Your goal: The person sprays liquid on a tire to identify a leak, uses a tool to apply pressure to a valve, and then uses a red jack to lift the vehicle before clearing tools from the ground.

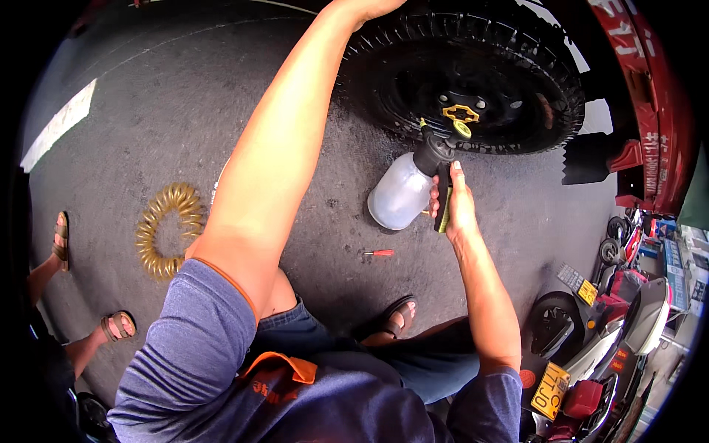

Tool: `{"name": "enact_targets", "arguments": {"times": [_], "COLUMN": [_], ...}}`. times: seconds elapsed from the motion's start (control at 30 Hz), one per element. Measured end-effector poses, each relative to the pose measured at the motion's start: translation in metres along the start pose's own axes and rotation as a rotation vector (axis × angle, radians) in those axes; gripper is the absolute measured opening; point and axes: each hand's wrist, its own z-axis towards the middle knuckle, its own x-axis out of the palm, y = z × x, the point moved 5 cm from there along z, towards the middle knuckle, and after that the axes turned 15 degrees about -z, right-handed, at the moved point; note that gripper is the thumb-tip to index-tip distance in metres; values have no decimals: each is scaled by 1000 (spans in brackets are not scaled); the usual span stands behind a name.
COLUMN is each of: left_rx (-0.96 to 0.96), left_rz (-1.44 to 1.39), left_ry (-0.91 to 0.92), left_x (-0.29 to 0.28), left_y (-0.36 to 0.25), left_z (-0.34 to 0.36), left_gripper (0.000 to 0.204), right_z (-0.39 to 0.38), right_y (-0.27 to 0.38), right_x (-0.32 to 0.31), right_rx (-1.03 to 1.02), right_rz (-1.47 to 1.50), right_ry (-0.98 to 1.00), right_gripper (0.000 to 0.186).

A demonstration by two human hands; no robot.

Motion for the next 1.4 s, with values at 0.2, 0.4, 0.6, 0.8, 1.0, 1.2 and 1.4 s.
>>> {"name": "enact_targets", "arguments": {"times": [0.2,0.4,0.6,0.8,1.0,1.2,1.4], "left_rx": [29,207,282,273,214,172,153], "left_rz": [-14,71,79,136,89,361,288], "left_ry": [37,145,236,159,187,22,-56], "left_x": [30,50,57,55,54,53,43], "left_y": [-30,-51,-61,-57,-54,-41,-40], "left_z": [-23,-38,-53,-50,-48,-55,-53], "left_gripper": [78,71,85,97,112,97,114], "right_z": [-22,-33,-36,-41,-34,-25,-20], "right_y": [-32,-43,-69,-87,-86,-82,-73], "right_x": [-20,-41,-85,-127,-130,-126,-118], "right_rx": [-113,-238,-119,-77,-93,-83,-97], "right_rz": [70,-71,-89,-96,-86,-113,-103], "right_ry": [218,296,166,7,2,1,44], "right_gripper": [57,61,59,61,60,61,57]}}
